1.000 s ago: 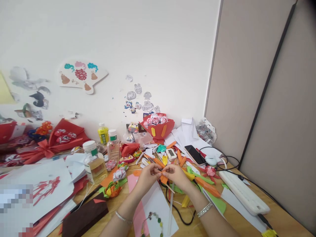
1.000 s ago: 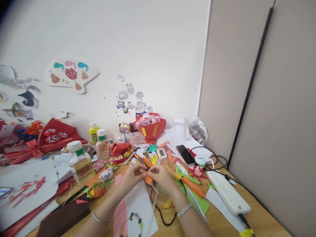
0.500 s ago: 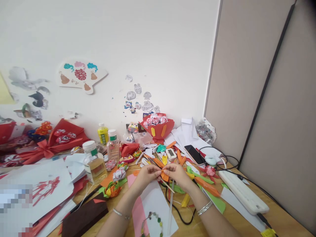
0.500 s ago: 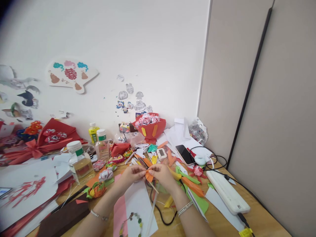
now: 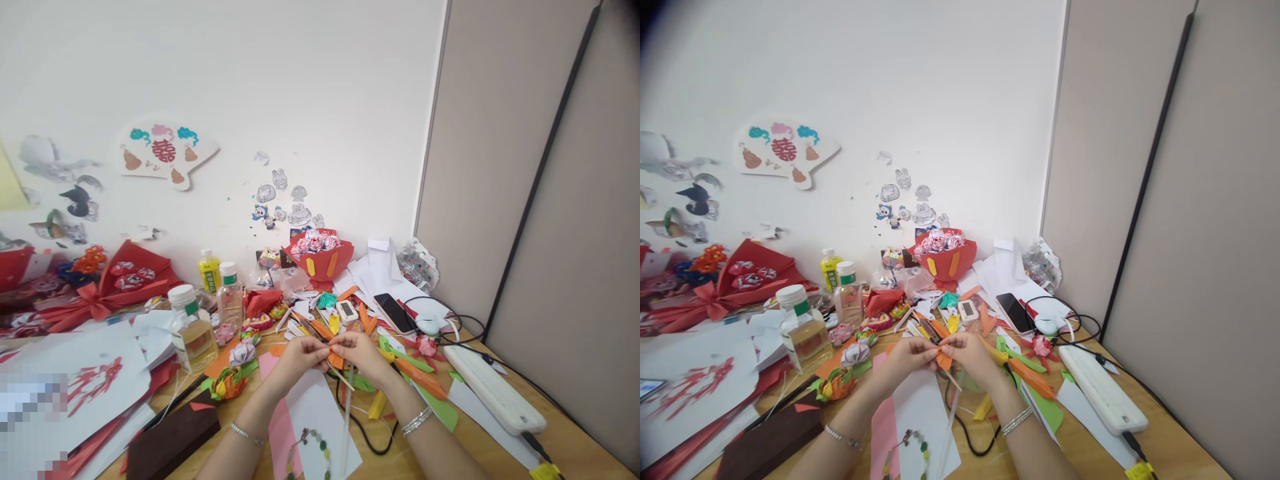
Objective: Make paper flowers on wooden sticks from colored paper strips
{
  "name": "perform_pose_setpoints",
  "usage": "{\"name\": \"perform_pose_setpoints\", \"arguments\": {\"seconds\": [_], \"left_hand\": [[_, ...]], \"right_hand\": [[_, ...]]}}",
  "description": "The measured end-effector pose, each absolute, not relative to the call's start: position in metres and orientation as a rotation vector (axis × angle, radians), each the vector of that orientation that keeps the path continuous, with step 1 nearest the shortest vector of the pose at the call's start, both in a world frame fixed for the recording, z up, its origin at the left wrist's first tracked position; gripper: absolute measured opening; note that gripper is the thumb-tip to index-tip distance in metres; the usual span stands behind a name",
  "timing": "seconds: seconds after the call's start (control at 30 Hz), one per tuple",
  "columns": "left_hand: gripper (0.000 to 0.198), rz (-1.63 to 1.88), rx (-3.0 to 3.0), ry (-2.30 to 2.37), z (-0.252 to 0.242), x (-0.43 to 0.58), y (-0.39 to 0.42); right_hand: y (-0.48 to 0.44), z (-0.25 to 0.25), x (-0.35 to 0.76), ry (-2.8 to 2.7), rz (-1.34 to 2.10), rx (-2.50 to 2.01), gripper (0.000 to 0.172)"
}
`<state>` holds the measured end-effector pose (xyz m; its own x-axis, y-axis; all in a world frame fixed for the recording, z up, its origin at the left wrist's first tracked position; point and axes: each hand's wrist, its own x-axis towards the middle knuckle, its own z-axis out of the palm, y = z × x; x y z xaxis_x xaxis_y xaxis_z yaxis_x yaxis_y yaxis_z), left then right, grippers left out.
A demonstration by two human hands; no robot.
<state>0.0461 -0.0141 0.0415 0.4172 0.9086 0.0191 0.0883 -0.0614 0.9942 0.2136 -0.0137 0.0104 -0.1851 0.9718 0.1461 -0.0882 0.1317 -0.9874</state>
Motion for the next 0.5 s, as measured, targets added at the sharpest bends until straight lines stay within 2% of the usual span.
{"name": "perform_pose_setpoints", "arguments": {"seconds": [0.5], "left_hand": [[0.041,0.912,1.529,0.961,0.0385,0.0478,-0.0123]], "right_hand": [[-0.0171,0.0121,0.2082,-1.176,1.345,-0.913,0.043]]}}
